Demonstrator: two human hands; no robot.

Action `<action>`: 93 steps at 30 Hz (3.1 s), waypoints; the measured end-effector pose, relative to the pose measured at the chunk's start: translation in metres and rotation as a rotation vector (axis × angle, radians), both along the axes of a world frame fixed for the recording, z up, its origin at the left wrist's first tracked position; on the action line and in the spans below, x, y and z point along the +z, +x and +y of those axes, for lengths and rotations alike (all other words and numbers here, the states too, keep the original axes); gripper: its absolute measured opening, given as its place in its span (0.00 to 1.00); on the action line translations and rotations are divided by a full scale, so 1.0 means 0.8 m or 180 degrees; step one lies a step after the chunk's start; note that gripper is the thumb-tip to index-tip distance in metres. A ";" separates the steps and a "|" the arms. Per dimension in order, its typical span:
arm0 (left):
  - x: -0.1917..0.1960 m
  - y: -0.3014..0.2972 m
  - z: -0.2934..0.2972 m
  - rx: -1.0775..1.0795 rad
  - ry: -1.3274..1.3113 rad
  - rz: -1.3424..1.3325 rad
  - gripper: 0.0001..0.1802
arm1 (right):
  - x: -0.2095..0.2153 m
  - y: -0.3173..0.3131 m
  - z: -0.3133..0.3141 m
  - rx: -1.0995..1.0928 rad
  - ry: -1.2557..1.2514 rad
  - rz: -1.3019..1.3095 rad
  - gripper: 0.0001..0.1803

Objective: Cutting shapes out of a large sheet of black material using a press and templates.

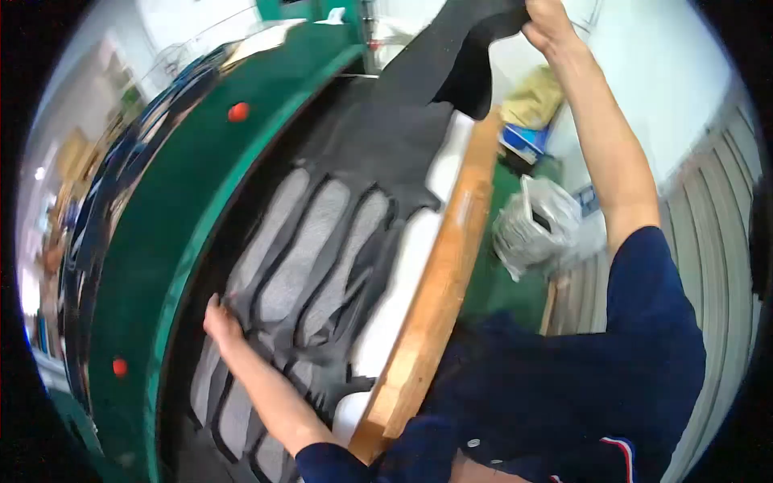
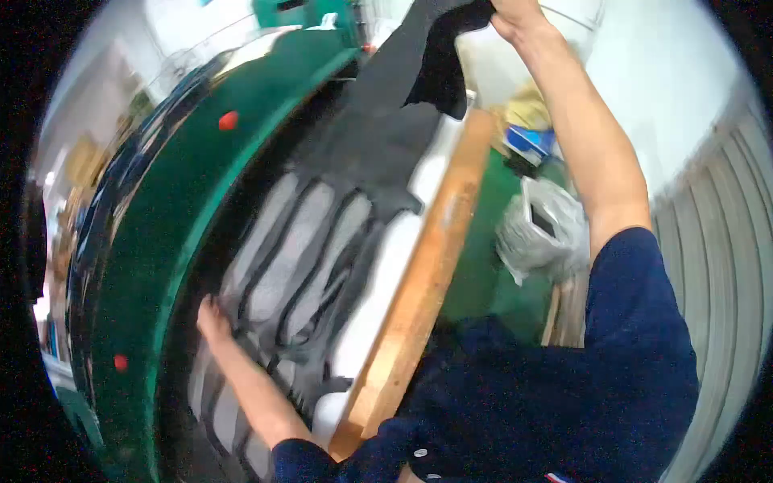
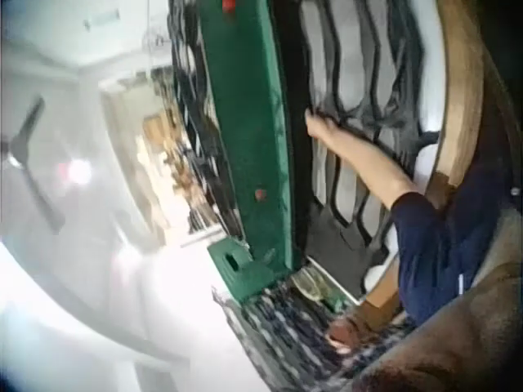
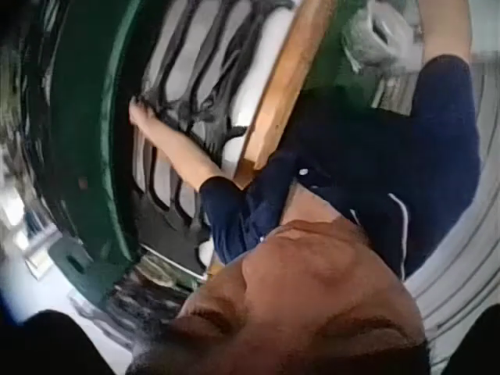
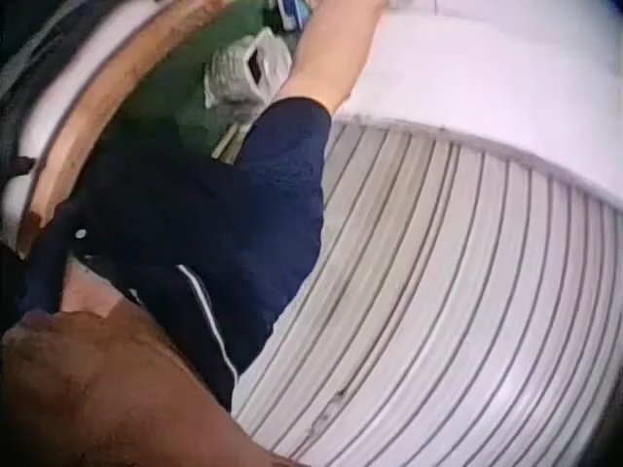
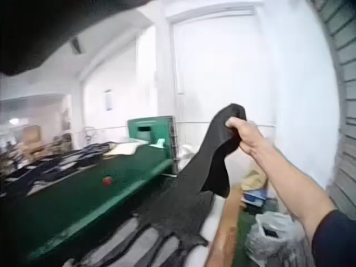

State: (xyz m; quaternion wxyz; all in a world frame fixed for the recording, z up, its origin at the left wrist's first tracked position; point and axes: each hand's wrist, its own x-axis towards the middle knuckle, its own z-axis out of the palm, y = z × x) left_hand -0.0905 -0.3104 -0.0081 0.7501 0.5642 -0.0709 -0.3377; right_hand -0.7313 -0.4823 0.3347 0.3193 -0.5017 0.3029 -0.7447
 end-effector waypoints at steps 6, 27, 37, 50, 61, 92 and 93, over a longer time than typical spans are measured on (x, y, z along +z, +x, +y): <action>0.007 -0.001 -0.026 -0.0011 0.0661 -0.0624 0.09 | -0.080 -0.186 0.057 -0.2069 0.0900 0.0687 0.07; 0.142 -0.357 -0.129 -0.0761 0.1472 -0.1978 0.23 | -0.709 -0.582 0.014 -0.3075 0.4005 0.1718 0.28; 0.071 -0.457 -0.140 -0.0971 0.2322 -0.4279 0.18 | -0.712 -0.567 -0.200 -0.1234 0.2445 0.1629 0.27; 0.029 -0.486 -0.165 0.0196 0.1049 -0.4794 0.13 | -0.358 -0.417 -0.369 -0.0010 0.1636 0.1275 0.23; 0.035 -0.479 -0.150 -0.0017 0.1180 -0.4563 0.17 | -0.141 0.067 -0.311 0.2450 0.1299 0.1063 0.18; 0.044 -0.495 -0.159 -0.0056 0.1373 -0.4360 0.25 | -0.225 -0.012 -0.348 0.3389 0.0908 0.1386 0.11; 0.047 -0.491 -0.160 -0.0019 0.1435 -0.4387 0.27 | -0.242 -0.018 -0.321 0.3399 0.1149 0.1344 0.11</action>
